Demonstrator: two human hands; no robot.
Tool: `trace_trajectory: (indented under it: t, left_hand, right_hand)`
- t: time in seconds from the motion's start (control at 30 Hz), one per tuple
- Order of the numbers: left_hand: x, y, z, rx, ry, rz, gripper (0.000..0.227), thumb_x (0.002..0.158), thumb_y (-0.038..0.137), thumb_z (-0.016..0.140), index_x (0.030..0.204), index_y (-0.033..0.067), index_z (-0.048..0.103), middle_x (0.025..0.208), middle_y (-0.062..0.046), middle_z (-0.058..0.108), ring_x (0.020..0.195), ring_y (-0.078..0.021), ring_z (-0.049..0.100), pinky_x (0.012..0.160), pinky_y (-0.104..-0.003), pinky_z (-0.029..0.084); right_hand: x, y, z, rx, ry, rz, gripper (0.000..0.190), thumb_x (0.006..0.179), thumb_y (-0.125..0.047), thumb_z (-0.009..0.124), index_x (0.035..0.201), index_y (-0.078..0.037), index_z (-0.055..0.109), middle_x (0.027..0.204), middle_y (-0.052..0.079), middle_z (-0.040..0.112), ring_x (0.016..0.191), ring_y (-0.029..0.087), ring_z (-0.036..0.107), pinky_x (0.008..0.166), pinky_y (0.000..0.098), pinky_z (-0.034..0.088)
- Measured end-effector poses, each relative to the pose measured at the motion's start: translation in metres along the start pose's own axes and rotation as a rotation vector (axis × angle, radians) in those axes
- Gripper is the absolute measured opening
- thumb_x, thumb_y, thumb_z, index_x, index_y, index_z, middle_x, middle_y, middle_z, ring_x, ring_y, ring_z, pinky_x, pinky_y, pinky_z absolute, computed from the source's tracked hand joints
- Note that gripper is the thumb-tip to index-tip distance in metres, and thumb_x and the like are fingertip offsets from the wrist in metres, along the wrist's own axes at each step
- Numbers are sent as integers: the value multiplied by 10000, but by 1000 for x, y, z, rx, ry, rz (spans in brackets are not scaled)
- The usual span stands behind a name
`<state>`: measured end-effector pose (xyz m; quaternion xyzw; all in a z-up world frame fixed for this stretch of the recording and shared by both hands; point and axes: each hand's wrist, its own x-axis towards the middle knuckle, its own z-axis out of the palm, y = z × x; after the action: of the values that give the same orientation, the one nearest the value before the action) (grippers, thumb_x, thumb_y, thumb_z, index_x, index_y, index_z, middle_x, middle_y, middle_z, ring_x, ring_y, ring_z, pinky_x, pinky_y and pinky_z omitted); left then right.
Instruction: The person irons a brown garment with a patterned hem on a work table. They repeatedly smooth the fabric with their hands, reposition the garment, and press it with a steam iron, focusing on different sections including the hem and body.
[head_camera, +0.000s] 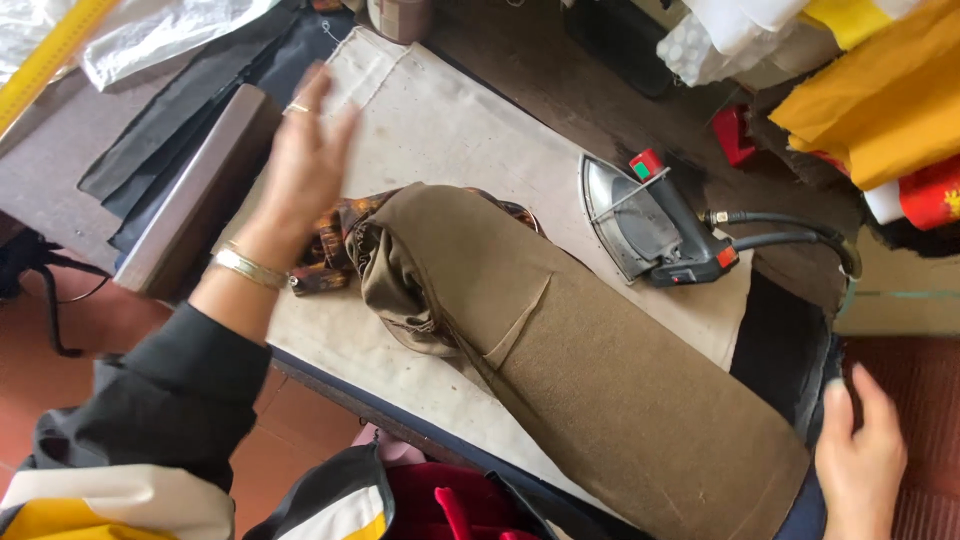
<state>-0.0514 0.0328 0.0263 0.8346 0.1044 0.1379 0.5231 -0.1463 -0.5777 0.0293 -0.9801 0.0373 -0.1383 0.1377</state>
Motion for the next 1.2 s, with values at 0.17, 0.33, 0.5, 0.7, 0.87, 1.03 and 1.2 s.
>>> trace_trajectory:
  t: [0.17,0.33,0.5,0.7,0.87,1.03,1.2]
  left_hand:
    - [-43,6,55,386,-102,346,540,938,275,604,1394,46,427,1407,-181,482,1298,-372,430,1060,-532,318]
    - [-91,42,99,532,-175,522,559,854,384,661,1311,92,522,1313,-128,562,1277,-345,443,1087,-598,244]
    - [-140,61,144,617,-277,731,739,849,656,471,1375,139,503,1469,-130,445,1402,-353,344,1118,-665,203]
    - [-184,79,168,566,-386,848,753,857,639,361,1408,144,496,1496,-110,472,1416,-327,412,1173,-635,207]
    - [-200,62,164,407,-465,1031,465,1013,311,350,1437,160,464,1549,-25,436,1458,-223,446,1261,-534,234]
    - [-165,43,80,344,-304,918,438,925,136,593,1358,181,541,1382,-43,569,1334,-246,491,1163,-582,271]
    - [-131,-41,17,387,230,127,261,943,136,530,1181,47,585,1107,-129,600,991,-311,544,832,-450,467]
  right_hand:
    - [101,-83,33,330,-201,-78,408,990,-121,556,1355,59,523,1326,205,559,1221,283,524,1027,373,385]
    - [174,-131,86,270,-546,4,506,903,-249,595,1335,7,528,1248,136,618,1133,231,588,989,329,425]
    - [223,-135,135,91,-782,35,737,848,-441,570,1388,46,444,1403,182,496,1277,272,496,1060,360,366]
    - [247,-128,171,723,-1124,393,406,973,-316,548,1096,69,583,897,230,596,610,239,515,523,353,433]
    - [246,-147,180,682,-1040,290,448,936,-432,589,957,15,577,675,93,496,448,154,411,368,303,332]
    - [220,-182,131,528,-898,311,418,949,-395,621,809,-11,532,577,82,443,397,183,372,389,334,296]
    - [212,-191,56,466,-772,71,477,986,-376,577,744,31,520,503,147,443,339,219,358,330,351,269]
